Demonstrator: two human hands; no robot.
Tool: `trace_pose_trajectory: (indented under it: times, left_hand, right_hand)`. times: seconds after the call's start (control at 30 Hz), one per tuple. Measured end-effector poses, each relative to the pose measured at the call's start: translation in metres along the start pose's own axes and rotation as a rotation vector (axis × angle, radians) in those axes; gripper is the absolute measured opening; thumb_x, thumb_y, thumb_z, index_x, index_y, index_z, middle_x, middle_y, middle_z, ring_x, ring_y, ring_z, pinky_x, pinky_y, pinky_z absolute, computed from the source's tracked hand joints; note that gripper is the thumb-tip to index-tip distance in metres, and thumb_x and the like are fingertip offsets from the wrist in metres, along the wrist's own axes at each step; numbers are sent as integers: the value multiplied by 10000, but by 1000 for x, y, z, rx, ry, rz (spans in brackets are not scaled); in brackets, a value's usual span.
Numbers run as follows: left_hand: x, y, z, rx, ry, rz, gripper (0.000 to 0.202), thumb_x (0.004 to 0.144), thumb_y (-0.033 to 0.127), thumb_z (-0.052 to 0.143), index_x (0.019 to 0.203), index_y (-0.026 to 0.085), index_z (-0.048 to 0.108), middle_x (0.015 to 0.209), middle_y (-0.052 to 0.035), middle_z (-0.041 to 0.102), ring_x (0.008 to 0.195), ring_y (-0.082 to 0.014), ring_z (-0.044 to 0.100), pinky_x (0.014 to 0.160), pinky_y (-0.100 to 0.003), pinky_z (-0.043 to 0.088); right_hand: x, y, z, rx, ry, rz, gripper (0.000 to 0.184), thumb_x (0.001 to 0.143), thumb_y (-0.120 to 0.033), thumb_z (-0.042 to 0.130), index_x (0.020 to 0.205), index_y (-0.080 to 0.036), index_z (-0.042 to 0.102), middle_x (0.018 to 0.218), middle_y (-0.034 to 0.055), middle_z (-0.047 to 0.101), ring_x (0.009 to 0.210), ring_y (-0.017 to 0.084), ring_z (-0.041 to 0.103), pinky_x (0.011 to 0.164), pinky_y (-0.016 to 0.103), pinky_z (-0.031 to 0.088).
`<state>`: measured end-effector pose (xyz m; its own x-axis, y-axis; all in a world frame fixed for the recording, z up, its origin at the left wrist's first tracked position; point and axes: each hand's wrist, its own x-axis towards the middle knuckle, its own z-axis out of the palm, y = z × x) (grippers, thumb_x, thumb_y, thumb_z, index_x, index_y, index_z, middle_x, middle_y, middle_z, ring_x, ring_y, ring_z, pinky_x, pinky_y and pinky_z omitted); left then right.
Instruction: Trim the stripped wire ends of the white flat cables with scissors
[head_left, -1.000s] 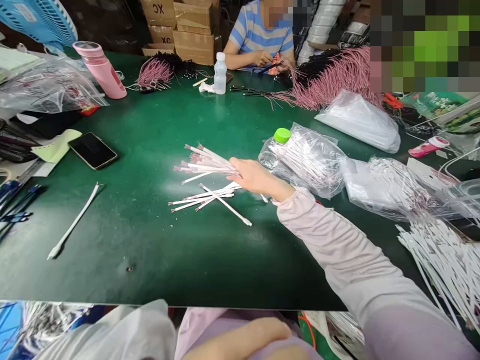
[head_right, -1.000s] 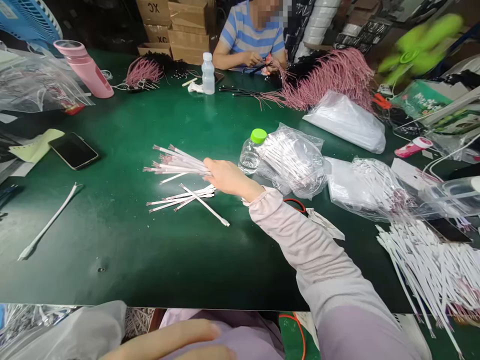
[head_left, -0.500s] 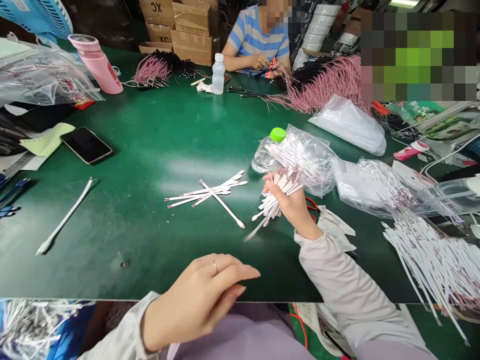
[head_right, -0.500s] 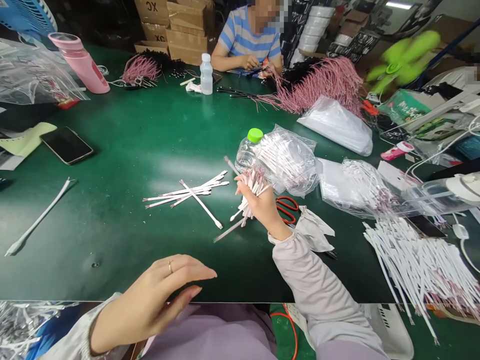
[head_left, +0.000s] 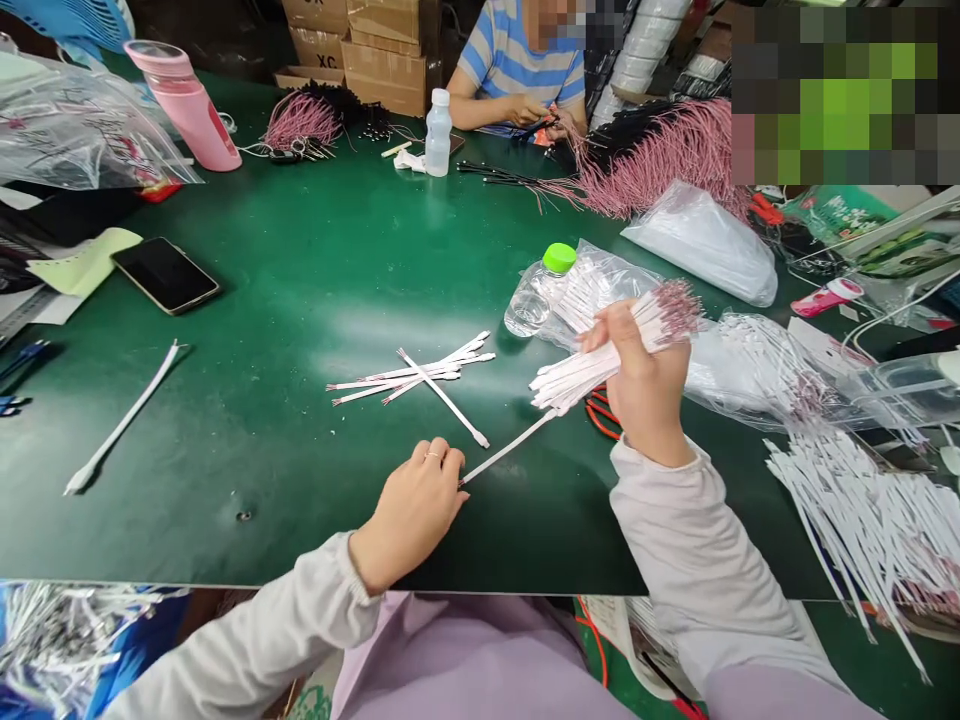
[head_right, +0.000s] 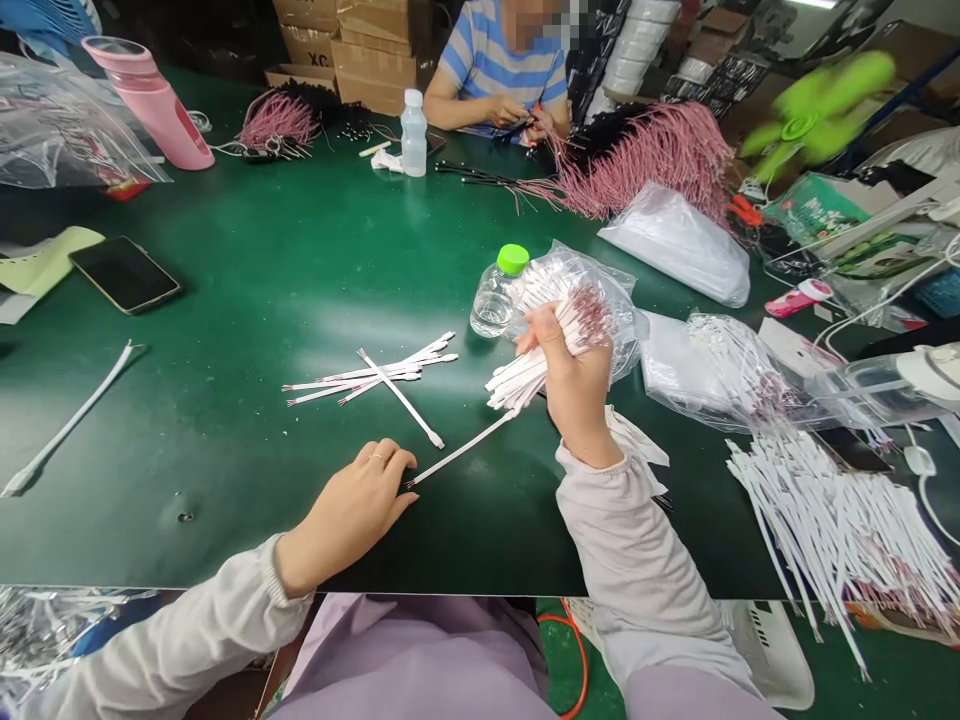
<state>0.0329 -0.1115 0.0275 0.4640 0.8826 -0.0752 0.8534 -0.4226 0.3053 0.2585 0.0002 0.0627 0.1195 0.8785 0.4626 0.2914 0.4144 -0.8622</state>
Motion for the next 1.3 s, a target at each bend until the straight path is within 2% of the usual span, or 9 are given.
trace_pose_trajectory:
  times: [0.2, 0.4, 0.5, 0.67, 0.77, 0.87, 1.1, 1.2, 1.3]
  left_hand:
    - [16, -30, -18, 37, -89, -38, 169, 911, 205, 435, 882, 177, 599, 800, -78, 658, 730, -221, 630, 634, -308, 455]
    - [7, -81, -43, 106, 27, -342, 241, 918, 293, 375, 891, 205, 597, 875, -68, 686, 773, -238, 649, 609, -295, 443]
    - [-6, -91, -39, 125, 168, -403, 261, 915, 305, 383, 1053, 197, 578, 995, -92, 673, 884, -256, 647, 673, -312, 475]
    - [-30, -97, -39, -42, 325, -392, 308, 922, 354, 395, 1132, 204, 563, 1055, -89, 650, 957, -231, 634, 790, -324, 490]
    - [-38, -96, -47, -178, 382, -363, 304, 925, 387, 405, 1069, 215, 608, 1056, -68, 662, 951, -215, 628, 807, -306, 487]
    - [-41, -93, -54, -245, 434, -376, 316, 929, 408, 405, 1056, 226, 631, 1068, -54, 670, 940, -210, 619, 762, -281, 484]
    - [-29, -92, -53, -320, 445, -353, 324, 931, 411, 407, 1045, 226, 647, 1043, -43, 675, 872, -193, 619, 689, -268, 467]
    - [-22, -88, -50, -374, 434, -303, 324, 932, 414, 410, 1036, 223, 650, 1049, -52, 671, 908, -199, 618, 681, -265, 466]
    - [-14, -80, -50, -442, 384, -232, 324, 934, 413, 414, 1039, 212, 645, 1072, -64, 672, 980, -212, 620, 756, -284, 490]
  right_hand:
    - [0, 7, 22, -255, -361, 9, 264, 893, -431, 520, 887, -196, 640, 778, 24, 663, 762, 181, 636, 769, 329, 490]
    - [21, -2, 101, -760, -1025, -20, 601, 696, -576, 708, 1115, -167, 576, 879, 83, 684, 852, 277, 647, 646, 301, 439]
    - [19, 1, 132, -854, -1198, -85, 709, 646, -641, 710, 1111, -137, 531, 884, 102, 659, 808, 275, 640, 571, 285, 416]
    - [-11, -1, 134, -873, -1349, -317, 110, 830, -254, 598, 882, -161, 572, 946, 103, 616, 781, 225, 619, 593, 298, 421]
    - [-24, -2, 120, -872, -1305, -418, 118, 827, -66, 490, 866, -149, 565, 1067, 138, 580, 945, 246, 578, 710, 327, 452]
    - [-19, -3, 98, -849, -1158, -433, 156, 827, -40, 456, 919, -126, 549, 954, 140, 613, 917, 254, 575, 785, 378, 460]
    - [10, -24, 39, -111, -501, -94, 213, 909, -333, 511, 1095, -229, 520, 813, 7, 628, 709, 173, 623, 732, 353, 518]
    - [2, -12, 38, 76, -387, -25, 408, 815, -336, 653, 1177, -237, 492, 757, -22, 638, 720, 184, 637, 752, 383, 528]
    - [-5, 3, 44, 132, -351, 63, 291, 816, -355, 645, 1055, -213, 560, 703, -26, 622, 670, 171, 626, 721, 372, 527]
